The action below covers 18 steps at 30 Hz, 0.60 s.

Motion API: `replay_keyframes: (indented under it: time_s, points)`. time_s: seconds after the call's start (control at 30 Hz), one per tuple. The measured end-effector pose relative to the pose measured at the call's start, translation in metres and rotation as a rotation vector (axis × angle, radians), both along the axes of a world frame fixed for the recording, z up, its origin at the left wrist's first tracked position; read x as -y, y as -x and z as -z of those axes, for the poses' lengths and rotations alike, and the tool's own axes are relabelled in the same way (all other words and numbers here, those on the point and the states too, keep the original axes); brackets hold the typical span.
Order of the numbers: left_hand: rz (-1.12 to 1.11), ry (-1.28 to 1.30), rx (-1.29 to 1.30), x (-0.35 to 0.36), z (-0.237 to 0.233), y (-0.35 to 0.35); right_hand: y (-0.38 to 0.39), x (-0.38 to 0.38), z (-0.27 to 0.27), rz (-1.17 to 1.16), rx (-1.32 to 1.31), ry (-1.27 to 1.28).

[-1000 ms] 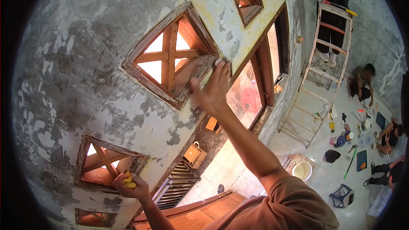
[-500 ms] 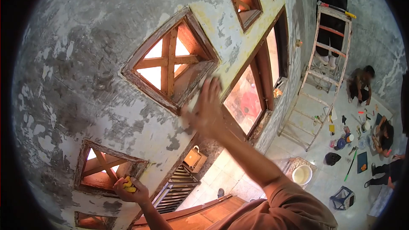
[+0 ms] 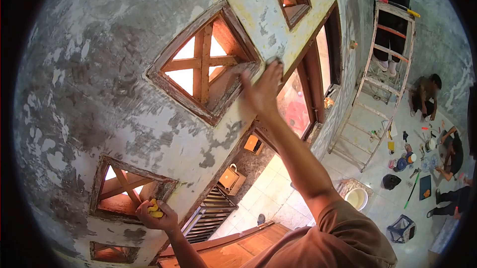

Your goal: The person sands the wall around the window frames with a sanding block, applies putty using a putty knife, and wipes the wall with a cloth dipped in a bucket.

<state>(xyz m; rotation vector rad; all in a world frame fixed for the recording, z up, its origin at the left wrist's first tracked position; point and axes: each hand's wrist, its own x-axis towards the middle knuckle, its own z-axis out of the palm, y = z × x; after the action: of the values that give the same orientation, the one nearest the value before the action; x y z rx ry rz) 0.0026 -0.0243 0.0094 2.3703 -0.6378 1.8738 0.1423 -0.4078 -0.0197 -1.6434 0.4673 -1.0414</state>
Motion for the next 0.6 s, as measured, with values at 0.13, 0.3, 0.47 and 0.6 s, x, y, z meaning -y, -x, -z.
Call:
replay_keyframes:
  time_s: [0.13,0.3,0.47,0.6]
  points:
    - [-0.017,-0.001,0.013,0.001,-0.001,-0.001,0.027,-0.057,0.017,-0.071,-0.019,0.113]
    - [-0.028,-0.021,0.043,-0.001,0.0,-0.002,0.102,-0.14,0.034,-0.513,-0.021,0.258]
    - [-0.022,-0.015,0.01,0.004,-0.002,-0.001,0.0,-0.013,0.009,-0.076,0.037,-0.018]
    - [-0.046,-0.087,0.044,0.011,-0.008,-0.002,0.012,-0.041,0.018,-0.035,0.069,0.046]
